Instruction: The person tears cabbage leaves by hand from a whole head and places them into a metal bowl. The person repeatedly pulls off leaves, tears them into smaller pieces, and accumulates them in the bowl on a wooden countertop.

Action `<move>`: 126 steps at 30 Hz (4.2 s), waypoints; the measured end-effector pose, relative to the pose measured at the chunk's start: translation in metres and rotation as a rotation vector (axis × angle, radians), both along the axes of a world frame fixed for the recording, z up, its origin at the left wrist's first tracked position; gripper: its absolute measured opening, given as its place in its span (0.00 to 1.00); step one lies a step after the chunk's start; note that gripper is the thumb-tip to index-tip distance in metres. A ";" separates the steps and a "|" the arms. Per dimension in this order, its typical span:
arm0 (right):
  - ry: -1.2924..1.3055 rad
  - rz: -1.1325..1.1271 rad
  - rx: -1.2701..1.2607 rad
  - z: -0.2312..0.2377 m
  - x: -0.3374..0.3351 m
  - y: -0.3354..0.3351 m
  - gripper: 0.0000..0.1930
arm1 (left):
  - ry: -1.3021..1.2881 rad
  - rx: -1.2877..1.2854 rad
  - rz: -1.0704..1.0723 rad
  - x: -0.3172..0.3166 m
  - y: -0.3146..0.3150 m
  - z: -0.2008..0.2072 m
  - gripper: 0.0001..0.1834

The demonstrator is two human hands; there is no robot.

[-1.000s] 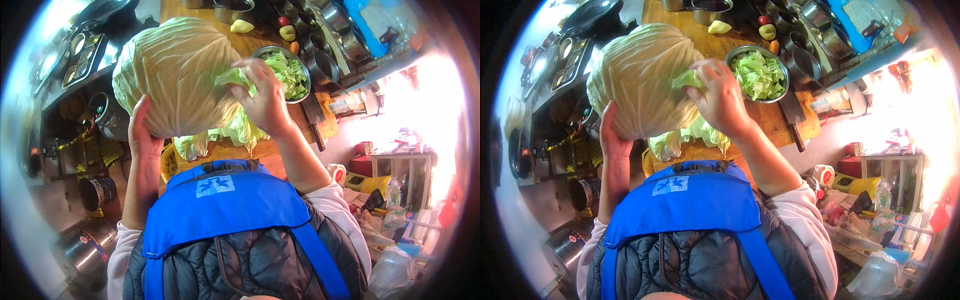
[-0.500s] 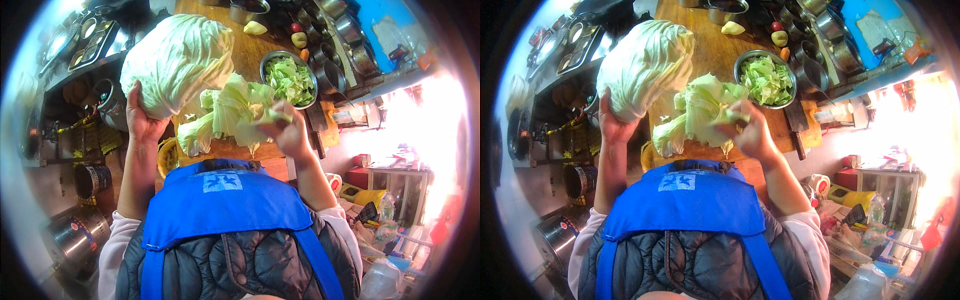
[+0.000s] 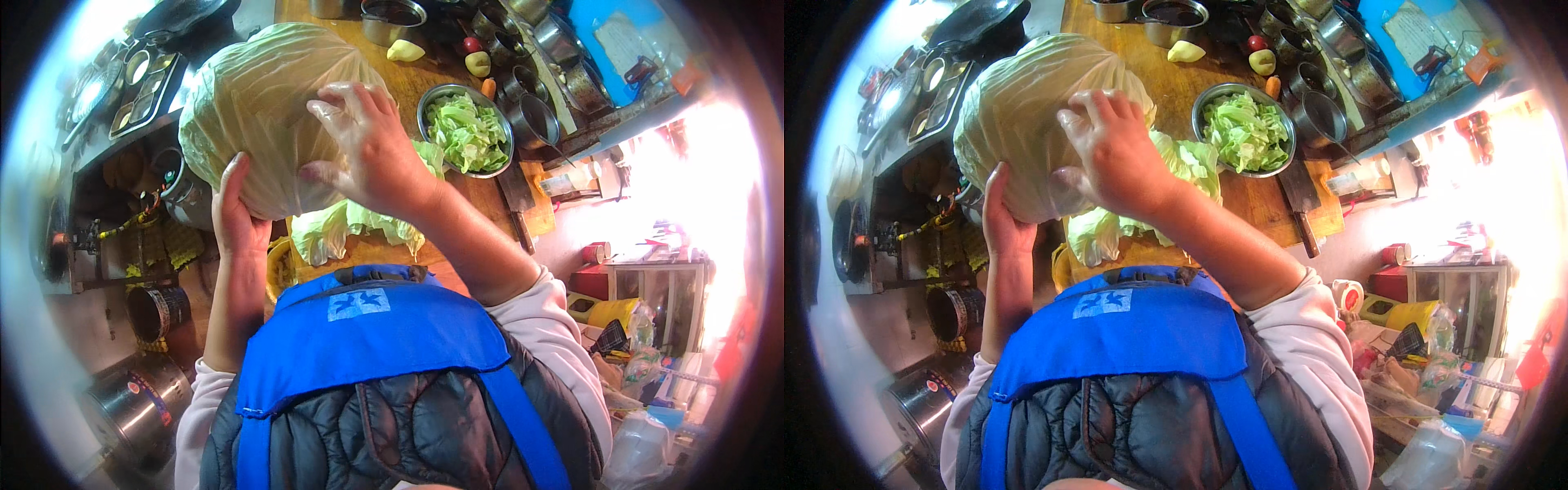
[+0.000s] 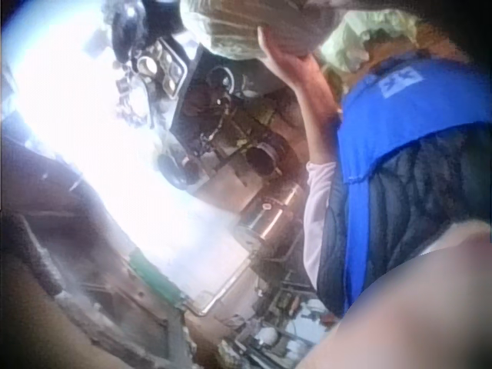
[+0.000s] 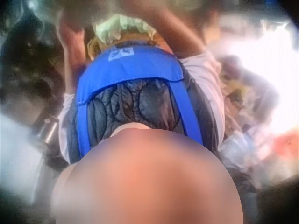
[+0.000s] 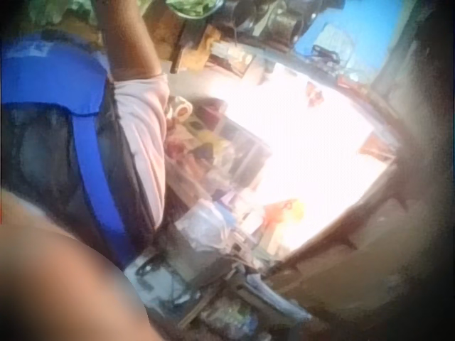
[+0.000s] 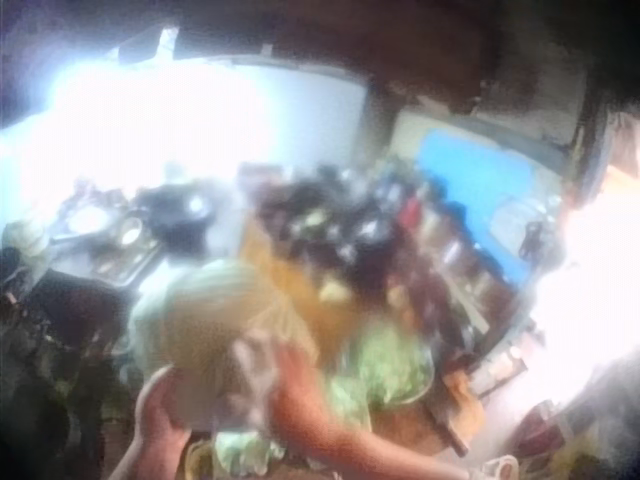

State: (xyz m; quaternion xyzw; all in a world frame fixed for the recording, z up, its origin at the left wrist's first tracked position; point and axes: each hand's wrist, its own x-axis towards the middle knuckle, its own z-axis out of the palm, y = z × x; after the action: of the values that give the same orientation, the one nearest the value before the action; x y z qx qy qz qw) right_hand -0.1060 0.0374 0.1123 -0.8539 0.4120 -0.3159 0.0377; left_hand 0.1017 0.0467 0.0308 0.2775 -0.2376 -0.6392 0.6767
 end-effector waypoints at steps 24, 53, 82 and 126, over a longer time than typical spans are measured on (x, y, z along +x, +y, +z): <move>-0.265 -0.064 0.208 -0.035 -0.001 -0.024 0.14 | -0.247 0.114 0.177 0.005 -0.012 -0.029 0.29; -0.215 -0.260 -0.188 -0.017 -0.014 0.029 0.29 | 0.490 0.320 -0.343 -0.026 0.000 0.006 0.35; -0.777 -0.076 0.699 -0.035 -0.064 0.013 0.34 | 0.561 0.254 -0.360 -0.007 -0.006 -0.019 0.32; 0.115 -0.130 0.315 -0.032 -0.006 0.018 0.38 | 0.026 0.165 -0.017 -0.016 0.001 -0.014 0.33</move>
State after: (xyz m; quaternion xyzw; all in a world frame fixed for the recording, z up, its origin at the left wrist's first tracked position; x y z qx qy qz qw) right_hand -0.1117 0.0556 0.0798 -0.8256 0.5124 -0.1996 0.1269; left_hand 0.0857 0.0480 0.0171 0.3218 -0.1776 -0.6659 0.6492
